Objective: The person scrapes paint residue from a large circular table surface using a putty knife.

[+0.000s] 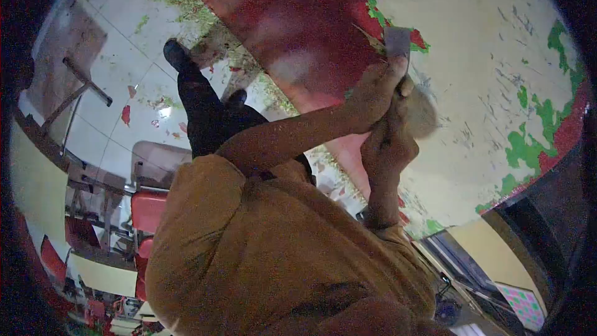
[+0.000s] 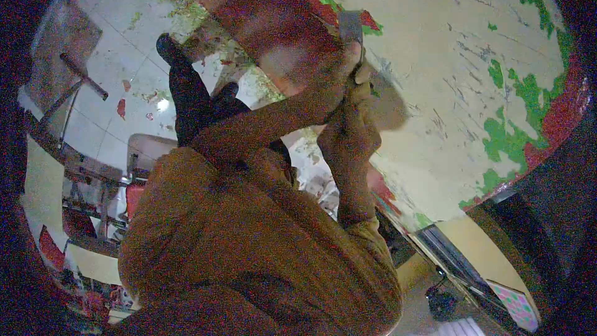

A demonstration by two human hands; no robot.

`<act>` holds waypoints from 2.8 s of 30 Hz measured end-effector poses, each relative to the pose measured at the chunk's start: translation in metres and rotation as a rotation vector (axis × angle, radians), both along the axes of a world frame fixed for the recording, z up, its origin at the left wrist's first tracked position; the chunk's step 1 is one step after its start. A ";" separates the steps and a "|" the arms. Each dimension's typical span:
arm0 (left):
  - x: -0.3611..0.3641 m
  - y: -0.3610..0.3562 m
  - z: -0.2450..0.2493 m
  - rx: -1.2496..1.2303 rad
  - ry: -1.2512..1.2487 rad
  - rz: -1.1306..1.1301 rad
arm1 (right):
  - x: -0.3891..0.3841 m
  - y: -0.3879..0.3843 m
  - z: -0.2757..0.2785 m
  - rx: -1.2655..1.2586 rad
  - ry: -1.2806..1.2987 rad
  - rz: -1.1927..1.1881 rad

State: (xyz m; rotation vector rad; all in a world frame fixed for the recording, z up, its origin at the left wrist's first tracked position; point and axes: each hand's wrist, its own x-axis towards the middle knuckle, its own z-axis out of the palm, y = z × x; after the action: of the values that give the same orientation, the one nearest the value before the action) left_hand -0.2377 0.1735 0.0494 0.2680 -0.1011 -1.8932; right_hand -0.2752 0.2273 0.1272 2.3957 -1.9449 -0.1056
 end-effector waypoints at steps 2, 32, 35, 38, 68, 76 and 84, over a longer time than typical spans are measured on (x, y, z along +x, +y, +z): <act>0.001 0.001 -0.002 0.028 0.110 -0.053 | 0.004 0.006 0.002 -0.121 -0.121 0.035; 0.005 0.009 0.016 -0.064 0.265 -0.192 | 0.000 0.021 0.005 -0.161 -0.083 -0.107; 0.010 0.011 0.025 0.001 0.257 -0.176 | -0.004 0.025 0.010 -0.114 -0.042 -0.111; 0.006 0.005 0.027 0.033 0.311 -0.182 | -0.005 0.014 0.011 -0.166 0.010 -0.040; 0.010 0.005 0.012 -0.007 0.298 -0.308 | 0.007 0.014 0.011 0.004 0.034 -0.085; 0.006 0.002 0.011 0.037 0.340 -0.209 | -0.002 0.012 0.010 0.016 0.042 -0.153; -0.006 -0.005 0.004 -0.036 0.353 -0.226 | 0.003 0.004 0.009 -0.049 0.094 -0.188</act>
State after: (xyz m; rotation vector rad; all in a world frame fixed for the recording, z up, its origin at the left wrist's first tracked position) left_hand -0.2438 0.1687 0.0536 -0.1100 0.0761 -2.1321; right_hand -0.2722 0.2309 0.1357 2.1330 -2.0993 -0.1730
